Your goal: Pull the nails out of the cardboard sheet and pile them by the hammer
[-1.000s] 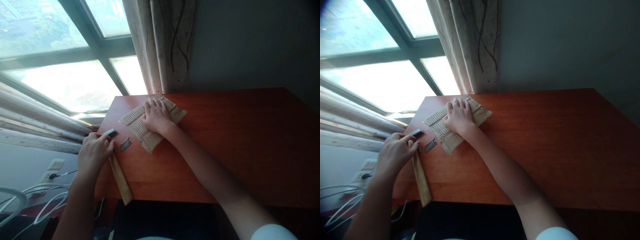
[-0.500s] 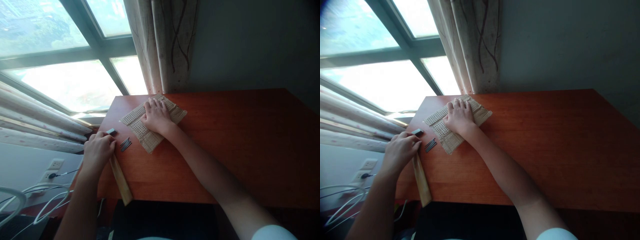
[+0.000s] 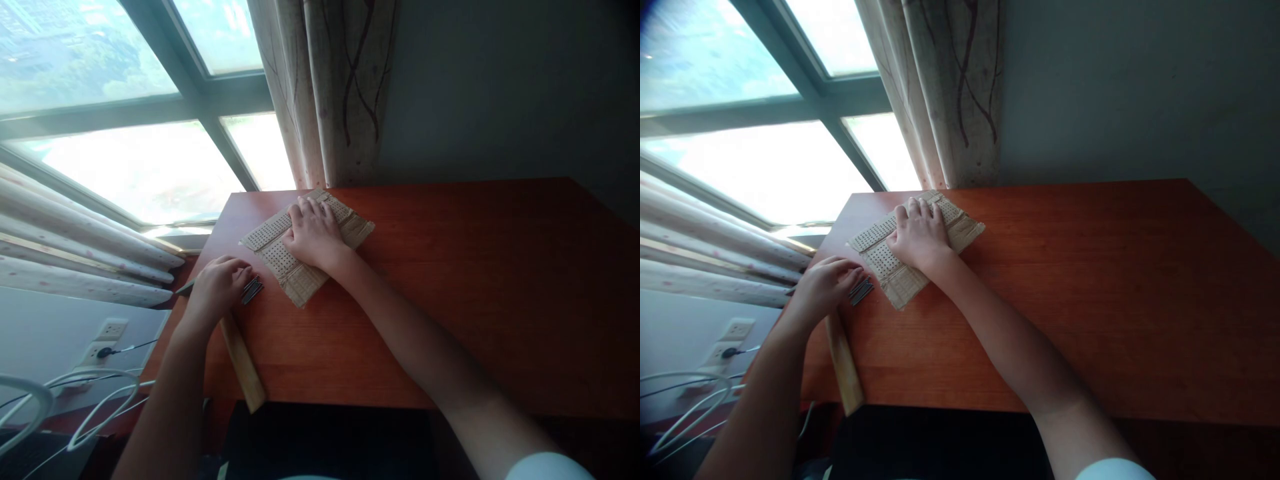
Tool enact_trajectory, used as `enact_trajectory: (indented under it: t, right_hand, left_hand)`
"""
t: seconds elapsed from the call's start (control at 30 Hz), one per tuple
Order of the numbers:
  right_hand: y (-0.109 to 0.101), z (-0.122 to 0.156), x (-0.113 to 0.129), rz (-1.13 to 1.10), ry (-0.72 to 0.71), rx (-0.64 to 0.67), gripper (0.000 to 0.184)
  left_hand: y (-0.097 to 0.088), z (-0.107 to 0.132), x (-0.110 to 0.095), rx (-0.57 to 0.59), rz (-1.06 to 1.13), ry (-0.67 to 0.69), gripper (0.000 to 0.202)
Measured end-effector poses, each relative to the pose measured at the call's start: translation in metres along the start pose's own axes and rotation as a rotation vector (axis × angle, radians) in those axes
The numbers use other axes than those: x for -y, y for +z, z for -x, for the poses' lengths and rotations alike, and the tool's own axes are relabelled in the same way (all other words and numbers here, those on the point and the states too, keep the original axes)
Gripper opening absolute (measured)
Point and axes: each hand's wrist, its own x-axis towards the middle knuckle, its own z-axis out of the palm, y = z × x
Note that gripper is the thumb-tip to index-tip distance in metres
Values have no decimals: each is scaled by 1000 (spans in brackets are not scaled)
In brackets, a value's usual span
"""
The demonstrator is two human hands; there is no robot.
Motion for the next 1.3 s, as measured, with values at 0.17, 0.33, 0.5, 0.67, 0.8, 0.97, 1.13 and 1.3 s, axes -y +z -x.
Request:
enact_trajectory:
  t: [0.17,0.33,0.5,0.67,0.8,0.97,1.13,1.3]
  right_hand:
    - [-2,2,0,-3,3,1,41]
    - [6,-15,9,-4,26,-15,39]
    - [25,-65,31,-14,72,-39,41]
    - [28,-113,55,-54,103,67,42]
    - [11,-116,61,-70,52,59,42]
    - [-9,-57,30,-137,-41,-118,30]
    - [-5,21,-35,-289,59,-197,24]
    - [16,63,-79,-327,198,-200,20]
  left_hand:
    - [-3,6,5,-160,40,-147,31]
    - [-1,8,5,-301,131,-258,29]
    - [3,8,-3,-328,176,-215,29]
    - [4,10,-9,-339,197,-152,25]
    - [1,11,-9,-337,193,-159,24]
    - [-4,12,-12,-399,243,-161,23]
    - [-26,17,-42,-499,251,-102,19]
    - [-47,23,-98,-462,318,61,18]
